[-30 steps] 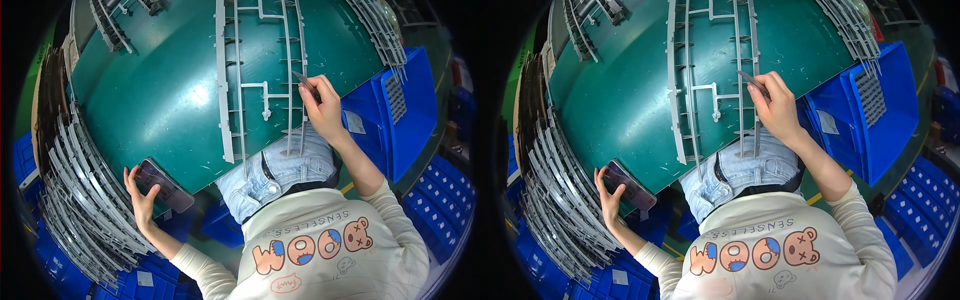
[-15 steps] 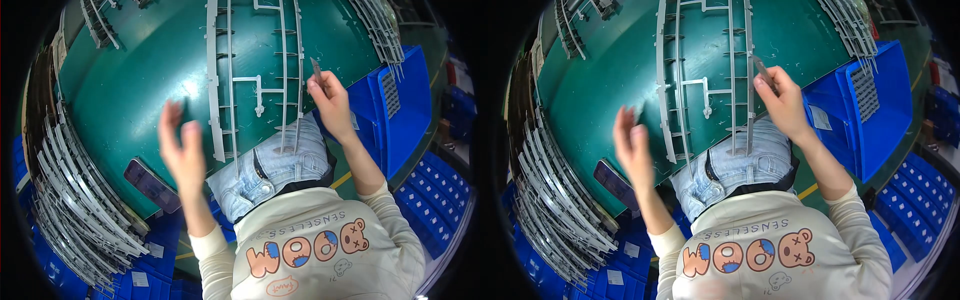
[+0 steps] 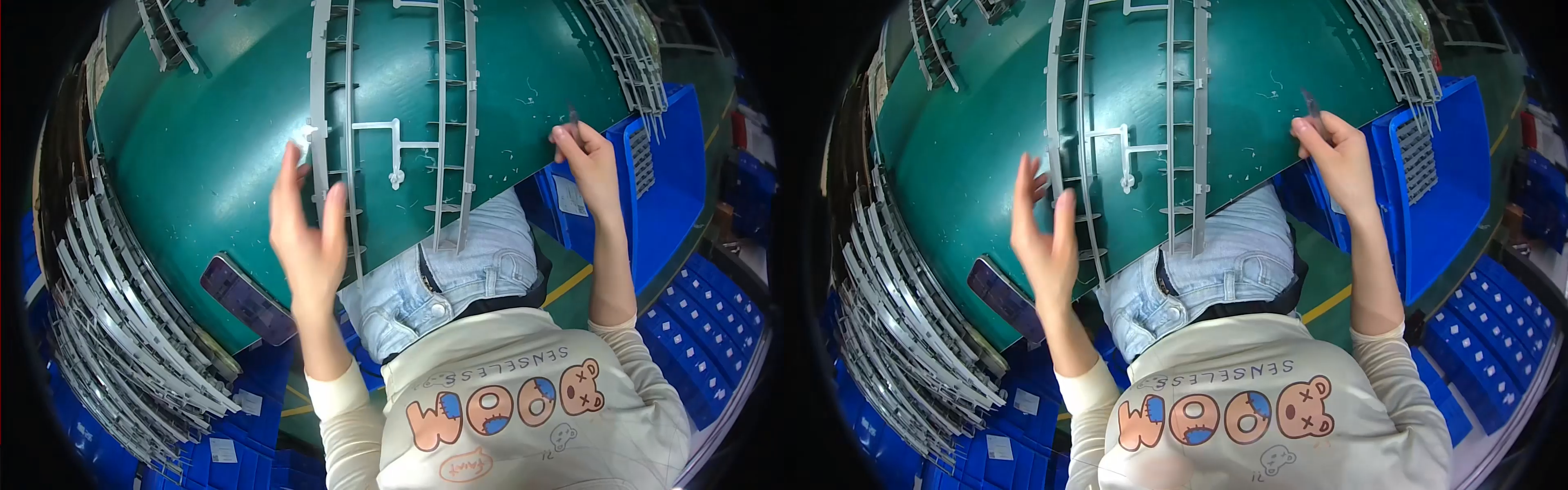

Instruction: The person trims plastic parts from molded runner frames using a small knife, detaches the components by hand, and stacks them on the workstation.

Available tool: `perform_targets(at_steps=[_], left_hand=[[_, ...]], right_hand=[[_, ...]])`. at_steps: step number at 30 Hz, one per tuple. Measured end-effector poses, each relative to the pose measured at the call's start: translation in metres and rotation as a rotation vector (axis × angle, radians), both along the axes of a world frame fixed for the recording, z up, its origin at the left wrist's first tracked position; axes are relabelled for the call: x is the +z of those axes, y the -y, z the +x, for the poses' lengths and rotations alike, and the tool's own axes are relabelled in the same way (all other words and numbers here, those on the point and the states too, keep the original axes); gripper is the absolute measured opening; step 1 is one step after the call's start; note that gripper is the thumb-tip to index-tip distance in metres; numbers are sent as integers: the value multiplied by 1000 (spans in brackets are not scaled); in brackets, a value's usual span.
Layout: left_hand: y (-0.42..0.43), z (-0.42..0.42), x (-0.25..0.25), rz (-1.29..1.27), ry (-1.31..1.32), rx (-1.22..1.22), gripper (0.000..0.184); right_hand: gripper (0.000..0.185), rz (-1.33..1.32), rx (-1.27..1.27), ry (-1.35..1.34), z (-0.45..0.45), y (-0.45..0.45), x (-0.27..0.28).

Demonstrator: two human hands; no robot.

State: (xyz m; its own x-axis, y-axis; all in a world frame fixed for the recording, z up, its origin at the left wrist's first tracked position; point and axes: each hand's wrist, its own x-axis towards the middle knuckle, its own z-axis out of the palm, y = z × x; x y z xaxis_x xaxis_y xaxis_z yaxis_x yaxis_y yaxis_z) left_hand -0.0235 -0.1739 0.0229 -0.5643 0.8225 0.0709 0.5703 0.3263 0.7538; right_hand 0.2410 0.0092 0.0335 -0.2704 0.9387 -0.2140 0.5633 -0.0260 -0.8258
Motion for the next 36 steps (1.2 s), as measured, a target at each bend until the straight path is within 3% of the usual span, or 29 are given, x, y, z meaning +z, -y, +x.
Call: perform_targets(at_steps=[2,6,12,21,36], left_hand=[[33,-20,11,15,-160,8,70],[119,-81,36,-320,-199,142,79],[151,-101,39,-660,-71,35,83],[178,-126,15,-502,131,171,84],[176,-124,16,-538,71,145,68]], right_hand=[[24,6,-35,-74,-8,4,-6],[15,13,154,211,-10,-1,-14],[19,15,99,135,-13,-4,-22],[20,33,96,163,-12,-4,-24],[21,63,81,179,-13,-3,-27]])
